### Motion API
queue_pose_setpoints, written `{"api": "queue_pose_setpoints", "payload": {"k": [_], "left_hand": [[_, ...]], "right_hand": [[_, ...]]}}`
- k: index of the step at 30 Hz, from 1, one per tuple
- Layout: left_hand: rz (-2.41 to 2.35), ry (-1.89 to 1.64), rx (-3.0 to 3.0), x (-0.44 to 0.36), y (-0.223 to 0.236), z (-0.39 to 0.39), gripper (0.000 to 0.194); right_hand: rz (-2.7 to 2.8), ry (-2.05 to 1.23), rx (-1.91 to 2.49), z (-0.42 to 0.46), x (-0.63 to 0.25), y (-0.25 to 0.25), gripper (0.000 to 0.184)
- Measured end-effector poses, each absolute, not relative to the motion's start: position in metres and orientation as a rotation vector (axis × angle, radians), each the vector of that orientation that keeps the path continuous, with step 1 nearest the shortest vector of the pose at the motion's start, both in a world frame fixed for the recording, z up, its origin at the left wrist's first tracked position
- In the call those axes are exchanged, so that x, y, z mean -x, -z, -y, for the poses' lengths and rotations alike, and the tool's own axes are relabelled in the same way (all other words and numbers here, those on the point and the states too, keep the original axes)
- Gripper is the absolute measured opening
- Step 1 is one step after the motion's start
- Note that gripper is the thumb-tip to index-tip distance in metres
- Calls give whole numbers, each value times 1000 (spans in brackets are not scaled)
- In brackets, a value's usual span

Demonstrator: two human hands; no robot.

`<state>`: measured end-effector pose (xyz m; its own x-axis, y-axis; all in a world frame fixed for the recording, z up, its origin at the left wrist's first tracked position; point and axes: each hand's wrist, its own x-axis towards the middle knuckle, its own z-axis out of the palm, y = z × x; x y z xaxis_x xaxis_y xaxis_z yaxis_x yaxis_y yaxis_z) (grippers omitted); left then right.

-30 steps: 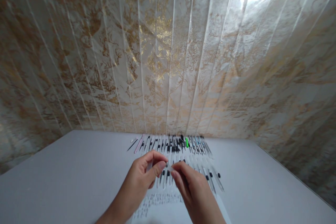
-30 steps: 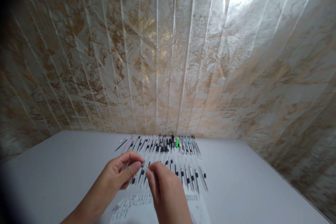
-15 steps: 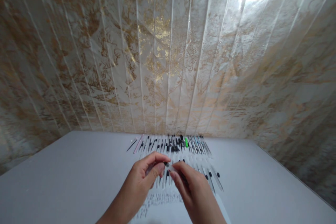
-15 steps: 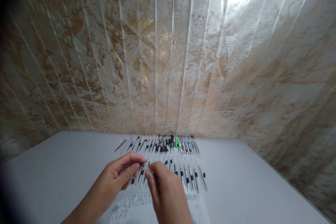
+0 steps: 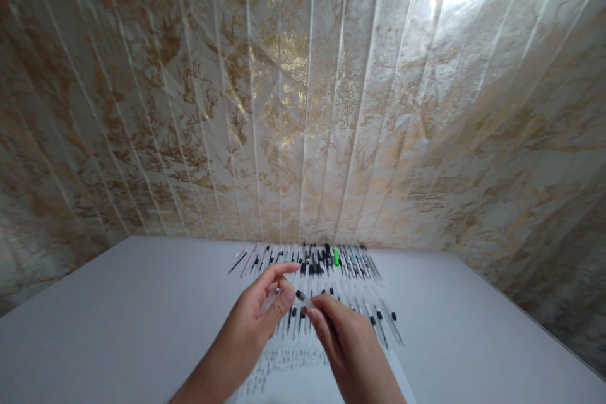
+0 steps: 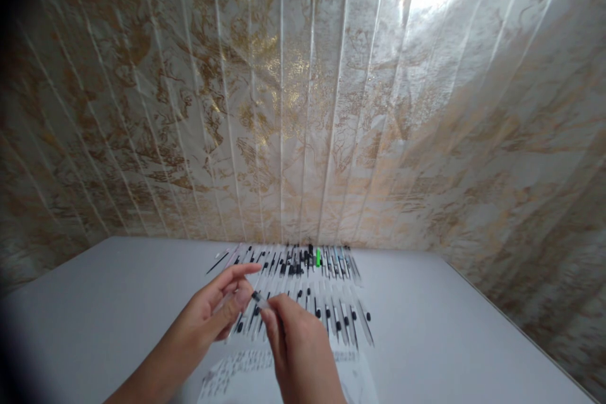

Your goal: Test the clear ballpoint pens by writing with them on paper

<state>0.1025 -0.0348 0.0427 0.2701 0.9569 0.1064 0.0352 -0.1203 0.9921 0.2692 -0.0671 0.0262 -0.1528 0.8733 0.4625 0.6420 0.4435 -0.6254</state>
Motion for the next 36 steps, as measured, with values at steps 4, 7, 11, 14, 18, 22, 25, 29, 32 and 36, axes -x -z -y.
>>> {"api": "queue_pose_setpoints", "payload": {"k": [4,7,11,14,18,22,25,29,32,36], "left_hand": [[-1021,-1072,-1516,-105,-40,33,39],[-1038,-1078,-1570,-105,-42,32,37],[-1020,-1061,-1535,-102,-45,32,30],[-1016,-1076,-1510,-103,-46,32,27],[-971,-1037,-1500,-102,-50,34,26],[-835,-919,-1452,-94,-57,33,30],[-759,-910,-1430,-91,-62,32,30],[-701,-893,-1398,-91,-55,35,27],[-761,-909,-1391,-84,-34,41,26],[-1065,-975,-1561,-56,12,50,23]], "right_hand": [[1889,-328,1296,67,-267,-22,36],[1878,-335,1296,67,-267,-24,37],[1877,-392,1279,68,-269,-28,37],[1893,-415,1305,69,-268,-27,37],[1833,-656,1221,70,-266,-29,40],[1531,-1376,1030,70,-267,-40,41],[1405,-1731,932,69,-266,-51,36],[1837,-1327,1093,74,-260,-55,34],[1970,-904,1393,86,-259,-45,53],[1658,-1172,1498,104,-262,-15,66]]}}
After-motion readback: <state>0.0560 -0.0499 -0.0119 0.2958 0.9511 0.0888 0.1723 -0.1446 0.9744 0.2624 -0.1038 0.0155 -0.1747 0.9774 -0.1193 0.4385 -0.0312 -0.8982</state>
